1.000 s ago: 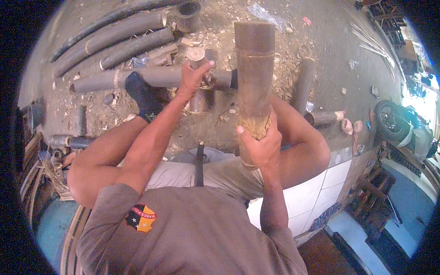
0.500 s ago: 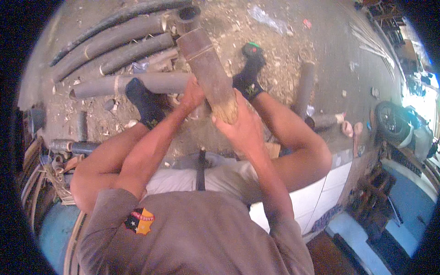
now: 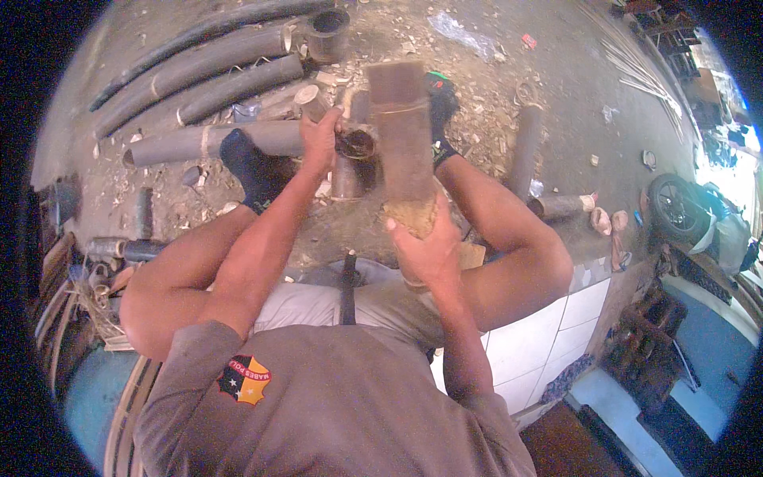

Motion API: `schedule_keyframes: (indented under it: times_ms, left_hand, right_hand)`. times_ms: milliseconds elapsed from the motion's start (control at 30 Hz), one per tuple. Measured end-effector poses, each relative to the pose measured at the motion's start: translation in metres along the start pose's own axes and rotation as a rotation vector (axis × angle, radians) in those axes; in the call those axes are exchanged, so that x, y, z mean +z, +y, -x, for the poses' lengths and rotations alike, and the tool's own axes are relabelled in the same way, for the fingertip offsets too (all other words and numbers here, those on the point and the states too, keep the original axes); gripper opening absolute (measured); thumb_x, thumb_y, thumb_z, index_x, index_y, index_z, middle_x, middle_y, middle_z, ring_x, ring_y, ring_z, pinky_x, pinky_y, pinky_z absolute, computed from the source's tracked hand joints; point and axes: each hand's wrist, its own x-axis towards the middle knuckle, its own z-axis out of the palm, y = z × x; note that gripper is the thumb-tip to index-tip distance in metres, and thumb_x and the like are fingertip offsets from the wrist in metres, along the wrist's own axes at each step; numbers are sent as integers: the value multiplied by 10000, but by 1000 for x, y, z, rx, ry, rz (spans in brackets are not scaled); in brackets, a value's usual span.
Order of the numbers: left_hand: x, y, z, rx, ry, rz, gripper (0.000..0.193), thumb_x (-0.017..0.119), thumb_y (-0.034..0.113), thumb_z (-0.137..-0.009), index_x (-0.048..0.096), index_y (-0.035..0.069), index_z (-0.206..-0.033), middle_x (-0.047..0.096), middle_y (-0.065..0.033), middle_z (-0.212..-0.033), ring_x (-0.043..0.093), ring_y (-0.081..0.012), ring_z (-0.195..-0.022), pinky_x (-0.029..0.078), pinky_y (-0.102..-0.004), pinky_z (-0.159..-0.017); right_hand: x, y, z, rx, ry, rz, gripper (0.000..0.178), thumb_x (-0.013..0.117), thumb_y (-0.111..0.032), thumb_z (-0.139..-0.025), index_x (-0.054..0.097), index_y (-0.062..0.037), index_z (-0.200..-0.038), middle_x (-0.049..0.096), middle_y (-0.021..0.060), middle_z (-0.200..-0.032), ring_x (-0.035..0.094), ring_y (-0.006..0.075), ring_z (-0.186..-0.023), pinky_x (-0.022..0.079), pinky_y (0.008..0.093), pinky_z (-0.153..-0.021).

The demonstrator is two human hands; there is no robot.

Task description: The person sits on the floor and repeatedly strikes a small bamboo piece with a larger bamboo mallet to shape its end. The person rotates the piece between strikes and occasionally inspects the shaped end.

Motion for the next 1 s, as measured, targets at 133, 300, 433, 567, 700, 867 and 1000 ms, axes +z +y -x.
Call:
schedule_keyframes:
  times_ms: [133,300,433,567,700,867,1000]
  left_hand:
    - [-1,29,14,219,-266,-131,391,866,291,-880,691,13,-1093,724,-19,-978,658,-120,-887,542,-315,-822]
    - [-7,13,27,214,-384,-223,311,847,219,-885,689,19,-1062,717,3,-977,643,-100,-890,537,-304,-835]
    - [-15,-4,26,168,-414,-147,265,852,157,-870,684,40,-1038,707,18,-961,633,-87,-891,539,-301,-832]
    - [-16,-16,43,317,-534,-291,255,836,124,-878,713,75,-1096,719,12,-1054,639,-93,-982,534,-321,-918]
    - [-20,-18,46,360,-792,-314,435,816,139,-908,691,55,-1316,720,-46,-1292,653,-148,-1168,526,-372,-1028]
    - [-14,-50,51,432,-1002,-6,477,788,141,-918,652,57,-1367,721,-72,-1272,681,-215,-1183,543,-404,-1021]
    - [4,-5,57,486,-701,-449,520,785,80,-828,643,66,-1328,694,-152,-1227,680,-313,-1165,543,-408,-986]
  right_hand:
    - [-7,-5,9,28,54,-133,686,801,-145,-889,495,9,-1484,711,121,-1260,677,189,-1134,534,368,-1014]
    - [-9,-10,12,-30,47,-177,712,792,-133,-890,459,19,-1501,685,114,-1285,663,202,-1150,521,362,-1031]
    - [-9,-8,13,-68,87,-241,869,869,-226,-799,444,3,-1521,730,198,-1249,710,259,-1163,539,395,-1024]
    - [23,11,6,-140,91,-166,886,873,-273,-776,454,-13,-1512,717,207,-1260,715,324,-1159,538,421,-1026]
    - [32,3,-5,-48,-78,33,880,864,-307,-776,461,-33,-1509,705,226,-1264,704,390,-1169,536,453,-1018]
    - [35,13,6,32,-138,34,878,855,-282,-788,451,-50,-1532,692,239,-1289,688,386,-1205,532,452,-1021]
    - [20,17,29,48,-54,-29,900,856,-250,-796,415,-7,-1542,644,247,-1364,651,362,-1259,508,447,-1058]
